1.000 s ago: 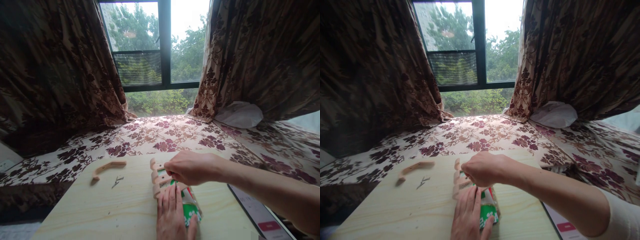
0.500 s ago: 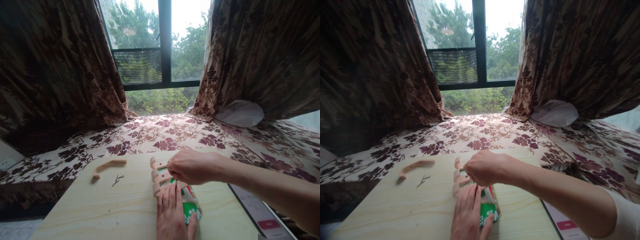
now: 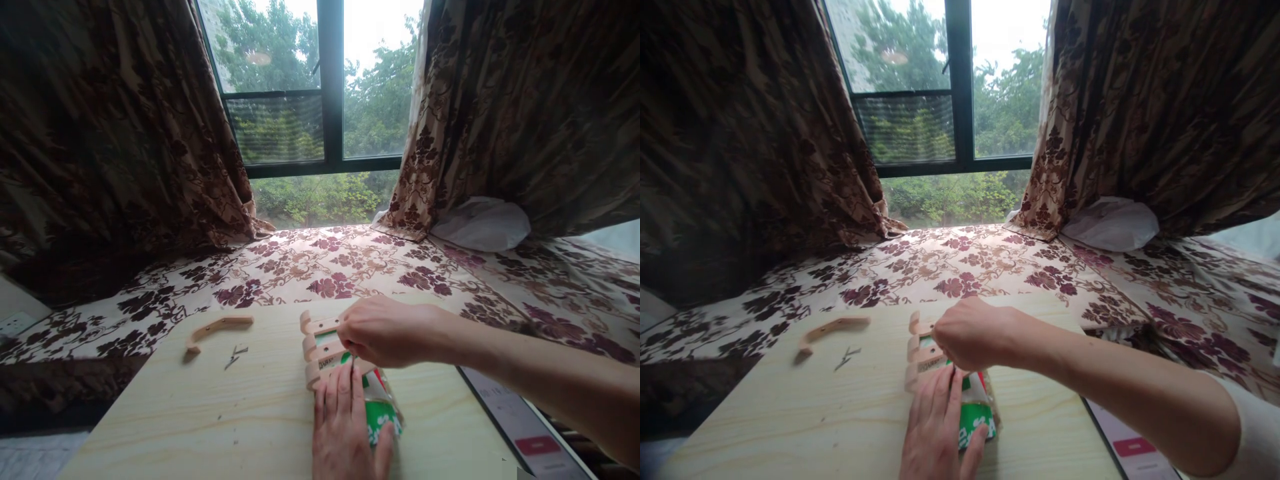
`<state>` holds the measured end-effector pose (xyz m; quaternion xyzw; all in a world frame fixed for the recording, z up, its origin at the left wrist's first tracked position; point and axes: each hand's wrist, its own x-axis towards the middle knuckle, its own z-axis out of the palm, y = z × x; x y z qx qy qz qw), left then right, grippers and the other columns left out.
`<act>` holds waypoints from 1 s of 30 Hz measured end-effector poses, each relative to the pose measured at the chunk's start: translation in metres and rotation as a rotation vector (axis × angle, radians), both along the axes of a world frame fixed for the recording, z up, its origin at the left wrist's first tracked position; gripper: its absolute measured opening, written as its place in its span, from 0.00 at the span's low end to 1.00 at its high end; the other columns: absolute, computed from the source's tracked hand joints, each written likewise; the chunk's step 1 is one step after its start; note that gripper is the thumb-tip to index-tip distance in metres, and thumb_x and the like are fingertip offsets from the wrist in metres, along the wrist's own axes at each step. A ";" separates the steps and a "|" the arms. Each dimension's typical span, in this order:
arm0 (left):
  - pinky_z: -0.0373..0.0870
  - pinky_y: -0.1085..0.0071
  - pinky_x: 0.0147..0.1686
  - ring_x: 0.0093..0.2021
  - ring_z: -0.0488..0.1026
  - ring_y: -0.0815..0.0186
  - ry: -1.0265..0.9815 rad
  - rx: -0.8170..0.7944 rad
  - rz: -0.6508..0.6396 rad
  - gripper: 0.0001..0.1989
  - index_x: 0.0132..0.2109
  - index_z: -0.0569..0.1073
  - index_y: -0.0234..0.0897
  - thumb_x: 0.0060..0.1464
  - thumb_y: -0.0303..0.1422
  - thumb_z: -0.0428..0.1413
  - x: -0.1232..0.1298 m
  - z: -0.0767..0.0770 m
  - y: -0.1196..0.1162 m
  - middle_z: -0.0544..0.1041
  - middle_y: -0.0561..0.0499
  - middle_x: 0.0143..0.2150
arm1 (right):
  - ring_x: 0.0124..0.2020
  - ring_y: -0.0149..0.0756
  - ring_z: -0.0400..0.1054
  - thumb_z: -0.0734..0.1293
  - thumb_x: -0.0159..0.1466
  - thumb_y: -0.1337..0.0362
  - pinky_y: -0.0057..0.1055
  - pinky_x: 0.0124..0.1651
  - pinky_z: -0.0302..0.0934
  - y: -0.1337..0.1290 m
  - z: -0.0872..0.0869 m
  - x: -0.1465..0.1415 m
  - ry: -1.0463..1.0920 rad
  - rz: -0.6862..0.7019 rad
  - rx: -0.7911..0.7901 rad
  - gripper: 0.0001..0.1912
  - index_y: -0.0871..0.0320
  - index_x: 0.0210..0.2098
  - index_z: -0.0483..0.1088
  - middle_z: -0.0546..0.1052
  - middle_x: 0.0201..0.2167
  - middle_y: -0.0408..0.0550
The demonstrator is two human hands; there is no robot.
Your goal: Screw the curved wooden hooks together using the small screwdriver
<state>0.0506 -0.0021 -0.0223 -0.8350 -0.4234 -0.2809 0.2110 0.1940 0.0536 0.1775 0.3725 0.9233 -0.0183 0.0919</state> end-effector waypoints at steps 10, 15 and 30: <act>0.57 0.60 0.56 0.58 0.62 0.55 -0.018 -0.012 -0.005 0.30 0.59 0.64 0.31 0.54 0.46 0.52 0.000 0.001 -0.001 0.68 0.42 0.57 | 0.25 0.32 0.63 0.60 0.60 0.72 0.29 0.26 0.48 -0.008 -0.005 -0.001 -0.006 0.100 0.015 0.10 0.63 0.28 0.72 0.75 0.25 0.52; 0.58 0.60 0.56 0.59 0.61 0.55 -0.038 -0.026 0.002 0.31 0.60 0.61 0.29 0.54 0.43 0.52 0.002 0.001 0.000 0.67 0.42 0.59 | 0.27 0.32 0.65 0.58 0.62 0.69 0.29 0.27 0.48 0.002 -0.003 -0.001 0.059 0.015 -0.028 0.13 0.62 0.32 0.74 0.77 0.30 0.53; 0.56 0.60 0.57 0.59 0.60 0.55 -0.098 -0.030 -0.002 0.30 0.60 0.62 0.29 0.54 0.42 0.50 0.005 -0.006 0.001 0.67 0.43 0.59 | 0.29 0.34 0.69 0.60 0.61 0.69 0.29 0.26 0.46 0.002 0.002 -0.008 -0.018 -0.025 0.012 0.10 0.61 0.33 0.73 0.78 0.30 0.52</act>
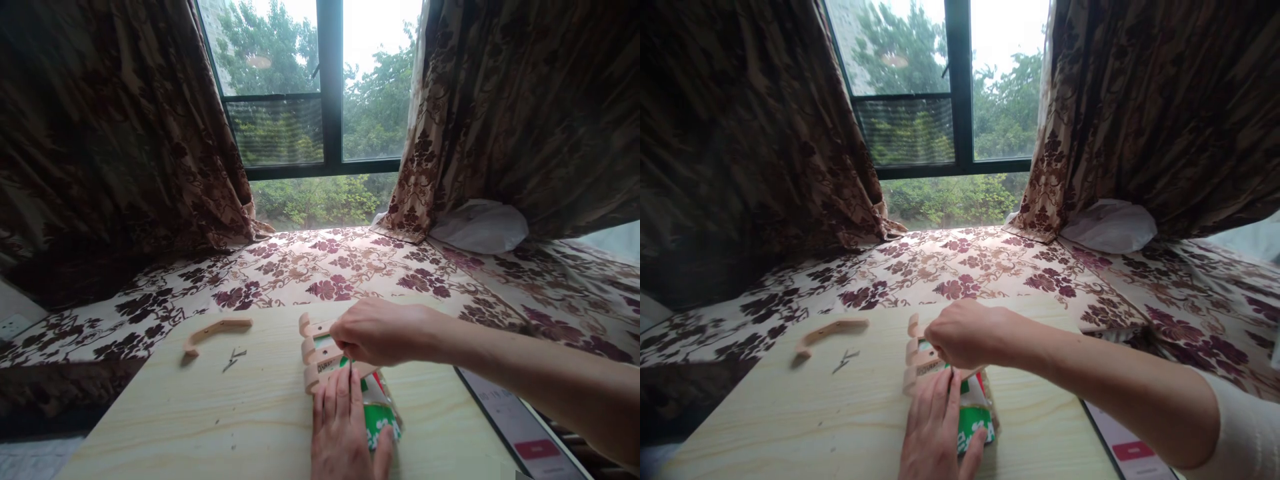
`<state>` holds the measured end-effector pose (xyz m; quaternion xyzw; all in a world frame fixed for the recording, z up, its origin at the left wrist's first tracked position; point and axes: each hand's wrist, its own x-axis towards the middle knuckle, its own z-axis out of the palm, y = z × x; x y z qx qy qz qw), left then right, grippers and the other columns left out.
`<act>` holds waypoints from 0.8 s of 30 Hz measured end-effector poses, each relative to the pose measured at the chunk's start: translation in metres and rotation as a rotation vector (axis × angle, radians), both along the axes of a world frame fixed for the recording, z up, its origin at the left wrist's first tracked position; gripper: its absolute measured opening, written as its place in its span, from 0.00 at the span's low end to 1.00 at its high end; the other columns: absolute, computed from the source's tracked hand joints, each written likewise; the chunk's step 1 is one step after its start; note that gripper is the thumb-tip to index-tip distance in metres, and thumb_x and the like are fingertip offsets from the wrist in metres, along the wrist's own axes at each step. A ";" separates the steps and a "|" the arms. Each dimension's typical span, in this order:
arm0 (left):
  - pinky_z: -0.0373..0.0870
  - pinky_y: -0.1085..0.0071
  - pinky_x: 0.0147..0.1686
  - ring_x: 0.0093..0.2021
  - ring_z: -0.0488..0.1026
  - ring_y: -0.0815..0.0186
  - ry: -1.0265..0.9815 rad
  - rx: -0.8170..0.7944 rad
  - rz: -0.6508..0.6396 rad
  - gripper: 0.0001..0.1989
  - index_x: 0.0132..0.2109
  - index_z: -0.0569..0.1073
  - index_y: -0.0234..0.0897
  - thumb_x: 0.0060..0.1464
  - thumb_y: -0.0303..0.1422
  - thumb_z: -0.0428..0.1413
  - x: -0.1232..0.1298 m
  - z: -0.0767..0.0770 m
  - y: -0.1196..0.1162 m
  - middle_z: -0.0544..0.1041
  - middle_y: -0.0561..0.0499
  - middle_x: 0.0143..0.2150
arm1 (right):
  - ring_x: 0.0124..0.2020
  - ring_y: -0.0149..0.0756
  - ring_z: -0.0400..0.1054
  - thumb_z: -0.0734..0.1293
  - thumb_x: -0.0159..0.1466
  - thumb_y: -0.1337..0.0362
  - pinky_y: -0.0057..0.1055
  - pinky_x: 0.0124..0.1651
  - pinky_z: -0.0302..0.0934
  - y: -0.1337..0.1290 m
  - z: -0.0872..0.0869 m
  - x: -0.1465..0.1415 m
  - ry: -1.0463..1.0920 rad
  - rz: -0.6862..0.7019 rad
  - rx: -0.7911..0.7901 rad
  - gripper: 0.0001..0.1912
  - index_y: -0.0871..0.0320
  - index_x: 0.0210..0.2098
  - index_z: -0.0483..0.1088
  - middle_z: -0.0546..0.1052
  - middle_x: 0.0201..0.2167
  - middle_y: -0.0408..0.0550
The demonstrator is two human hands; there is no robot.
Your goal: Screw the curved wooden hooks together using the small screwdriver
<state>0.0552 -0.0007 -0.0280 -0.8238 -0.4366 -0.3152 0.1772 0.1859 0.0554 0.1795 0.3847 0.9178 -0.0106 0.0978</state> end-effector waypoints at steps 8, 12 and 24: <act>0.59 0.58 0.52 0.54 0.65 0.55 0.018 0.098 0.033 0.31 0.58 0.63 0.31 0.46 0.36 0.51 0.001 -0.014 0.007 0.72 0.43 0.53 | 0.29 0.36 0.70 0.62 0.59 0.70 0.28 0.25 0.47 -0.001 0.005 -0.001 -0.061 -0.003 0.015 0.10 0.61 0.38 0.73 0.78 0.33 0.53; 0.58 0.58 0.54 0.56 0.64 0.55 -0.019 0.075 0.028 0.30 0.59 0.63 0.31 0.47 0.36 0.50 0.002 -0.013 0.006 0.71 0.42 0.55 | 0.30 0.37 0.70 0.60 0.61 0.70 0.29 0.25 0.46 0.000 0.001 -0.003 -0.054 0.006 0.002 0.09 0.61 0.34 0.73 0.78 0.32 0.52; 0.57 0.61 0.55 0.58 0.62 0.56 0.089 0.058 -0.007 0.32 0.60 0.62 0.29 0.52 0.43 0.52 -0.006 0.003 0.004 0.68 0.43 0.58 | 0.32 0.37 0.71 0.62 0.59 0.72 0.29 0.26 0.48 -0.001 0.010 0.001 -0.055 -0.003 -0.010 0.10 0.62 0.37 0.73 0.79 0.33 0.53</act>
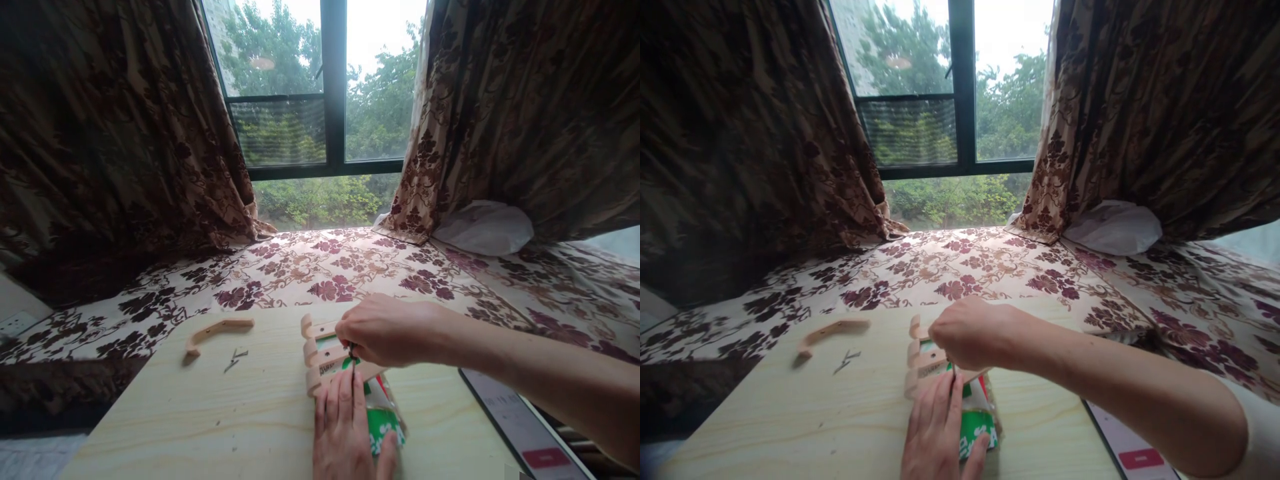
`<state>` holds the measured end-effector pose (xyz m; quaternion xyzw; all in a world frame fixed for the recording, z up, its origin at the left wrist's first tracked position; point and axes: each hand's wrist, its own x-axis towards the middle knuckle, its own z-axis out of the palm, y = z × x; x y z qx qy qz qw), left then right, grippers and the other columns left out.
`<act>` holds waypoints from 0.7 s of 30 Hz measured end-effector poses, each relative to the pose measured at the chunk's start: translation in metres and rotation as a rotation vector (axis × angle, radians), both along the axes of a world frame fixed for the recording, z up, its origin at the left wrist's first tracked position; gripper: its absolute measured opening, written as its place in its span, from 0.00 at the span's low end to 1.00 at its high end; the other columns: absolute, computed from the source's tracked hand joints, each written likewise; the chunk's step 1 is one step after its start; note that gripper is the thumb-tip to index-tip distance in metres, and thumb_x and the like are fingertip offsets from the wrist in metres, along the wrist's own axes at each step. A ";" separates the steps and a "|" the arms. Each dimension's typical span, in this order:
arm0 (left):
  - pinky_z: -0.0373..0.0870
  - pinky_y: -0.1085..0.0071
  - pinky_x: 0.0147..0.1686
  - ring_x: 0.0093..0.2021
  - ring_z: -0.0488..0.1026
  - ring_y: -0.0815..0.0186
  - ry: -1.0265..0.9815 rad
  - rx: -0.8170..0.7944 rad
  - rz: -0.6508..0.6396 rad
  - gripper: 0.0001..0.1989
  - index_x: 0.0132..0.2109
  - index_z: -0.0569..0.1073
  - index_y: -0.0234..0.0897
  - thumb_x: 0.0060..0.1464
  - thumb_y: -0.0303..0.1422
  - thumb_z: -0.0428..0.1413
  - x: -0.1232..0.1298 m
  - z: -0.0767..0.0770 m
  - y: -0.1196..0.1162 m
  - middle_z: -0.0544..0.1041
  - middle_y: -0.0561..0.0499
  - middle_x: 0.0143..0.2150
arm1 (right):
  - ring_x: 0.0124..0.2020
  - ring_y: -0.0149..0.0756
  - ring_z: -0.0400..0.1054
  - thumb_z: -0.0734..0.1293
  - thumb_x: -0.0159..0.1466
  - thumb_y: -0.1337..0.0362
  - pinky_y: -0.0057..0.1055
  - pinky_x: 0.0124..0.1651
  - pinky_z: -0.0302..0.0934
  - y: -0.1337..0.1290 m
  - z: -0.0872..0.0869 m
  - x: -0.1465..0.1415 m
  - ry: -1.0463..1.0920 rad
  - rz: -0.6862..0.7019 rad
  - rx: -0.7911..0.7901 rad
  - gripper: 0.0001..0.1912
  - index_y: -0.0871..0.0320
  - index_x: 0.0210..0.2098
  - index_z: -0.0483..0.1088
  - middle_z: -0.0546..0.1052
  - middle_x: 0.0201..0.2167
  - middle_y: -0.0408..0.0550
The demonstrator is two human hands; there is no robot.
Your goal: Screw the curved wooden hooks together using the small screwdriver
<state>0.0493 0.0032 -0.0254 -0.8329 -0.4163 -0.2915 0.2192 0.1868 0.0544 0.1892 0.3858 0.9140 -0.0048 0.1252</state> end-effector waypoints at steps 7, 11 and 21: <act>0.56 0.61 0.56 0.59 0.62 0.56 0.002 -0.010 -0.012 0.34 0.61 0.61 0.29 0.53 0.46 0.52 0.000 -0.001 -0.001 0.67 0.43 0.59 | 0.30 0.37 0.70 0.60 0.62 0.65 0.30 0.25 0.46 0.002 -0.005 0.000 0.006 -0.038 0.019 0.11 0.62 0.35 0.74 0.79 0.31 0.54; 0.55 0.61 0.57 0.59 0.60 0.55 -0.031 -0.040 0.000 0.33 0.61 0.60 0.29 0.54 0.46 0.51 0.002 -0.002 -0.003 0.67 0.43 0.59 | 0.29 0.38 0.70 0.62 0.60 0.63 0.30 0.23 0.44 0.003 -0.002 0.001 -0.004 -0.043 0.025 0.11 0.61 0.39 0.73 0.79 0.31 0.53; 0.56 0.61 0.57 0.59 0.61 0.55 -0.013 -0.037 -0.008 0.33 0.60 0.62 0.29 0.55 0.48 0.51 0.000 0.000 -0.003 0.67 0.43 0.59 | 0.23 0.33 0.65 0.56 0.64 0.67 0.30 0.23 0.42 0.002 -0.017 -0.003 0.112 0.008 0.075 0.11 0.59 0.33 0.69 0.76 0.27 0.50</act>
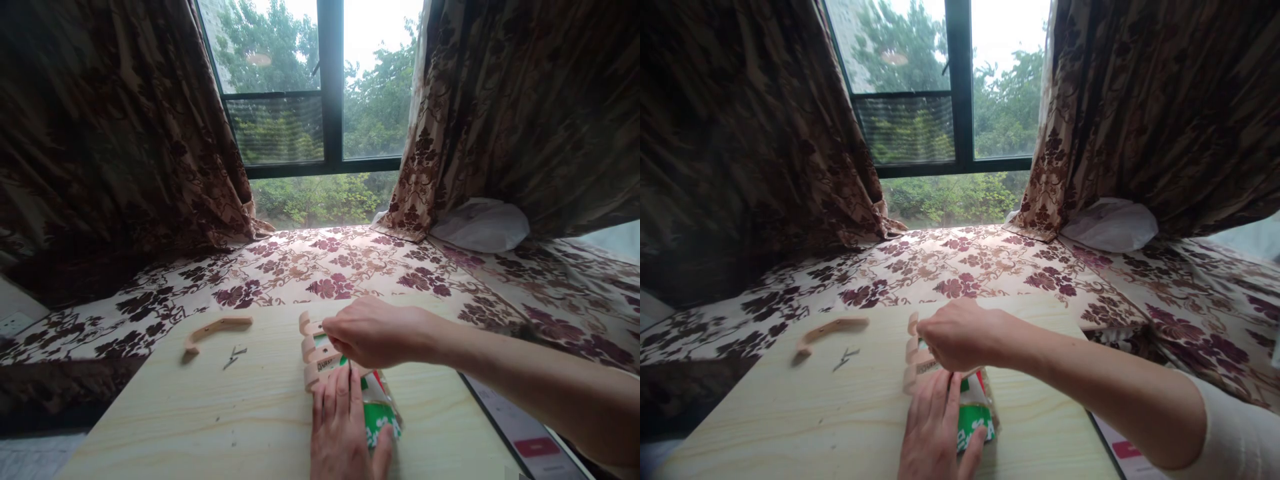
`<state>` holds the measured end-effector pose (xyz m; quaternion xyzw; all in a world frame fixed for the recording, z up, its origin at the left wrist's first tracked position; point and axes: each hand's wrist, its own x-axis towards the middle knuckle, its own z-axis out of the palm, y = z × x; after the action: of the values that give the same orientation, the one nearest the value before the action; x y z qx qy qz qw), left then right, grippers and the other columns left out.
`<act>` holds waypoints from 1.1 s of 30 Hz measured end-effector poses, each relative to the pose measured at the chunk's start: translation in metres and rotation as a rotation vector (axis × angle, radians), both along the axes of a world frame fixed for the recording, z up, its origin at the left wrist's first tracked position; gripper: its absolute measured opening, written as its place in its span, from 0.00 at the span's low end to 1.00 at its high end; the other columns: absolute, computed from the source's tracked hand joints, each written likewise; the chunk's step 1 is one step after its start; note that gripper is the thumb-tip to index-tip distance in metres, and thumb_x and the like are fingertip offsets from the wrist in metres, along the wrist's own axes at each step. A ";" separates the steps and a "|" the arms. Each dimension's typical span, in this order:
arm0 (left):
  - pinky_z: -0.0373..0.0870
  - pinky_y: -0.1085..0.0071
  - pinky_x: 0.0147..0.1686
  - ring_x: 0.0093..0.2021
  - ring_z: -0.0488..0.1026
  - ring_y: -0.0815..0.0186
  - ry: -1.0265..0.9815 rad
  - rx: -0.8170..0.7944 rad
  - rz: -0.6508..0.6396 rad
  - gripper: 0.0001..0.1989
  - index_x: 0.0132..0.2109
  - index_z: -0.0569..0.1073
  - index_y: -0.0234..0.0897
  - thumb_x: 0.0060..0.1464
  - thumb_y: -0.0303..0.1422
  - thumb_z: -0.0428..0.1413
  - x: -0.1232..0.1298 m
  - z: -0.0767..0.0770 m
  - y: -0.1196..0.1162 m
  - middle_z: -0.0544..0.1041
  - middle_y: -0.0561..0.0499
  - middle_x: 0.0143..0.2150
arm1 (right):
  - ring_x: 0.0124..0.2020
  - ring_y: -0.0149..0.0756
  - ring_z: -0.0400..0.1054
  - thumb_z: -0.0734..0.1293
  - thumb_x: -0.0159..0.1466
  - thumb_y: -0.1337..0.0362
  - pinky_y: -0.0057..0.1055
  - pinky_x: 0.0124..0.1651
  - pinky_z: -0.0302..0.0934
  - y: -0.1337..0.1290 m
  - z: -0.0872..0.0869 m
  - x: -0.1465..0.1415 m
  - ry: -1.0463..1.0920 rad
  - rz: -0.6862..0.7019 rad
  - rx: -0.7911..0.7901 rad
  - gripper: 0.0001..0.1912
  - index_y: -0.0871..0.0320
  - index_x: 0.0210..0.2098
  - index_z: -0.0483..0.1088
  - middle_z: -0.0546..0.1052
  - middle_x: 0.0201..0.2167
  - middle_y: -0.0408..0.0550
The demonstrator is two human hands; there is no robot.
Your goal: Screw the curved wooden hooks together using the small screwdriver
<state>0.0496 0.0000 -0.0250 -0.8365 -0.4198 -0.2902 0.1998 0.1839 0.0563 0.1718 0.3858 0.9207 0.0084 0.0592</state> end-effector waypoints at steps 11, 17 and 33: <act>0.57 0.62 0.56 0.58 0.62 0.55 -0.002 0.009 -0.003 0.32 0.60 0.62 0.30 0.55 0.47 0.51 0.000 0.004 -0.002 0.67 0.43 0.58 | 0.26 0.34 0.67 0.57 0.64 0.67 0.30 0.25 0.45 -0.006 0.000 0.003 0.009 -0.014 -0.011 0.09 0.60 0.34 0.68 0.77 0.29 0.51; 0.55 0.61 0.58 0.60 0.60 0.56 -0.004 -0.030 -0.002 0.32 0.61 0.61 0.30 0.56 0.45 0.51 -0.001 0.004 -0.001 0.66 0.44 0.60 | 0.26 0.36 0.69 0.56 0.64 0.65 0.30 0.25 0.45 -0.004 -0.001 0.003 0.004 -0.062 0.014 0.11 0.59 0.35 0.69 0.78 0.29 0.52; 0.57 0.61 0.57 0.60 0.60 0.56 -0.010 -0.019 -0.003 0.31 0.61 0.61 0.30 0.55 0.44 0.52 0.000 0.005 -0.003 0.66 0.44 0.60 | 0.28 0.38 0.70 0.59 0.62 0.63 0.30 0.23 0.46 -0.004 0.007 0.001 -0.069 -0.072 -0.007 0.12 0.61 0.37 0.72 0.78 0.29 0.53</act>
<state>0.0495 -0.0030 -0.0205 -0.8376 -0.4221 -0.2907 0.1891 0.1853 0.0525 0.1787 0.4178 0.9037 0.0165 0.0924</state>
